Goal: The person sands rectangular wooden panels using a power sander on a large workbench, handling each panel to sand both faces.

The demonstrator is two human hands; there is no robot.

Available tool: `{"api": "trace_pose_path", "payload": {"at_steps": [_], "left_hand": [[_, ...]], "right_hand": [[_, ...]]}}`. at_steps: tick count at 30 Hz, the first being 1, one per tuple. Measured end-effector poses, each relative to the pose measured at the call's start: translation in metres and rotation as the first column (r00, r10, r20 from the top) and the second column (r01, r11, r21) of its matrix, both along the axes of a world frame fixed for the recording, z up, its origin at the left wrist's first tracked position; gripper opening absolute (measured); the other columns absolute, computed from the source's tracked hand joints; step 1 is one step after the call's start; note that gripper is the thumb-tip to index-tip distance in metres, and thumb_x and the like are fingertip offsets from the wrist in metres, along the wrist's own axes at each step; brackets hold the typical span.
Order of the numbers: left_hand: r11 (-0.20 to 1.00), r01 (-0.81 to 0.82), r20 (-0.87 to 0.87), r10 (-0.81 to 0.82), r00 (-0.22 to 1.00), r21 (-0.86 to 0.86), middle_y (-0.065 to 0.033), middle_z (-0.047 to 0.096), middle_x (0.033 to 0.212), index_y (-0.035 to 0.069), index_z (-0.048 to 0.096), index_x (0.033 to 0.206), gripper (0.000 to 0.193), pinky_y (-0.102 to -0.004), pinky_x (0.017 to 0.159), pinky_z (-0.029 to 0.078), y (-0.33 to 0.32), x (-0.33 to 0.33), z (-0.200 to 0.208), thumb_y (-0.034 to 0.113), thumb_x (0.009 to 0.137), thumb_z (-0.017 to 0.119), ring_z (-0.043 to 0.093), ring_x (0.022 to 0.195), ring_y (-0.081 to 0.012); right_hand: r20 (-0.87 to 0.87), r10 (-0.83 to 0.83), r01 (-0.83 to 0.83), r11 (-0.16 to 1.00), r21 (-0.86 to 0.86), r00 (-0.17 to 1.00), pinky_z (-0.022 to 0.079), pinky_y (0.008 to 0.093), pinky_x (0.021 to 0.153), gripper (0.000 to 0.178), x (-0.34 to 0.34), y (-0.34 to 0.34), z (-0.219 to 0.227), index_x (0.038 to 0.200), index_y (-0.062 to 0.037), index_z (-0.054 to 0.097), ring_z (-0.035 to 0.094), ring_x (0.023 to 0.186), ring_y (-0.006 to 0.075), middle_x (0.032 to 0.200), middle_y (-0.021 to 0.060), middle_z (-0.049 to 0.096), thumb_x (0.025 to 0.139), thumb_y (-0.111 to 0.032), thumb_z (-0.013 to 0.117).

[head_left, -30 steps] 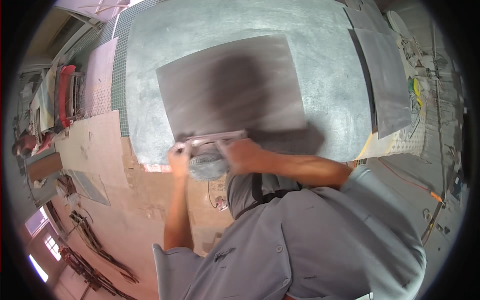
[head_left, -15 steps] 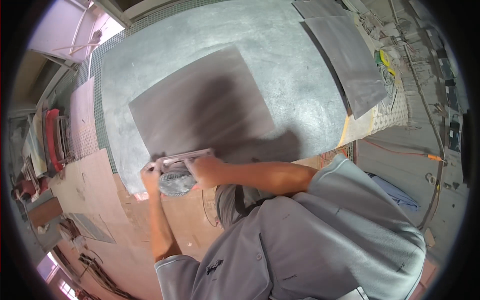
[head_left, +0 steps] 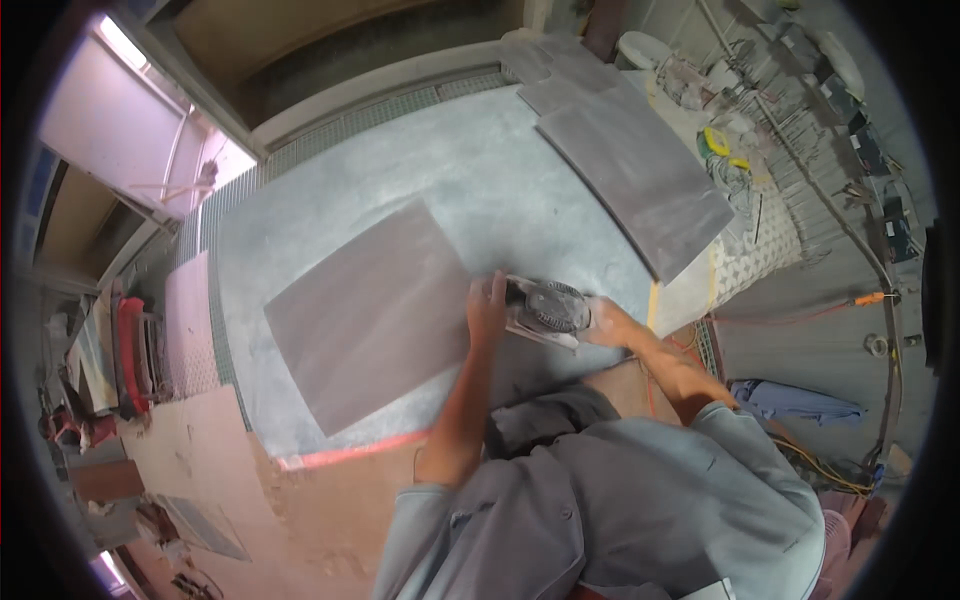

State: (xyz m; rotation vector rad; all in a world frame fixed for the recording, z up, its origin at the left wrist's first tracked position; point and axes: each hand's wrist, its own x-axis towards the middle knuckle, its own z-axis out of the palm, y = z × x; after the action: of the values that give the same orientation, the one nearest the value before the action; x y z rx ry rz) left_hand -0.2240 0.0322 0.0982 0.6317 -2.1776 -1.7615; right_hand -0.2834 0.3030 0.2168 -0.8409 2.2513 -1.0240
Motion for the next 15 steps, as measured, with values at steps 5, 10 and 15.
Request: {"api": "trace_pose_path", "payload": {"at_steps": [5,10,15], "left_hand": [[0.580,-0.353,0.111,0.410,0.905,0.734,-0.0043,0.065,0.086,0.006,0.063,0.095,0.014,-0.0396,0.073,0.057,0.008,0.082,0.021,0.018,0.102,0.061,0.062,0.078,-0.0199],[0.212,-0.847,0.644,0.568,0.512,0.487,0.0047,0.064,0.099,0.025,0.071,0.103,0.030,-0.0338,0.079,0.044,-0.050,0.154,-0.035,0.051,0.093,0.059,0.055,0.093,-0.0157],[-0.029,-0.697,0.546,0.645,0.534,0.716,-0.0051,0.071,0.118,0.009,0.066,0.125,0.038,-0.0334,0.093,0.056,-0.078,0.136,-0.028,0.038,0.103,0.058,0.067,0.110,-0.0212]], "right_hand": [[-0.109,-0.311,0.316,0.948,0.028,0.944,0.055,0.0443,0.082,0.042,0.016,0.087,-0.001,0.112,-0.0006,0.069,0.071,0.089,0.0375,0.095,0.0233,0.073,0.075,-0.016,0.080],[-0.043,-0.446,0.445,0.895,-0.046,0.894,0.055,0.0467,0.089,0.049,0.018,0.101,0.000,0.119,-0.0014,0.067,0.069,0.101,0.0441,0.104,0.0271,0.071,0.075,-0.020,0.080],[-0.009,-0.300,0.296,0.935,0.194,0.954,0.056,0.0522,0.084,0.064,-0.002,0.089,0.008,0.134,-0.0005,0.060,0.069,0.096,0.0478,0.099,0.0303,0.071,0.079,-0.030,0.076]]}}
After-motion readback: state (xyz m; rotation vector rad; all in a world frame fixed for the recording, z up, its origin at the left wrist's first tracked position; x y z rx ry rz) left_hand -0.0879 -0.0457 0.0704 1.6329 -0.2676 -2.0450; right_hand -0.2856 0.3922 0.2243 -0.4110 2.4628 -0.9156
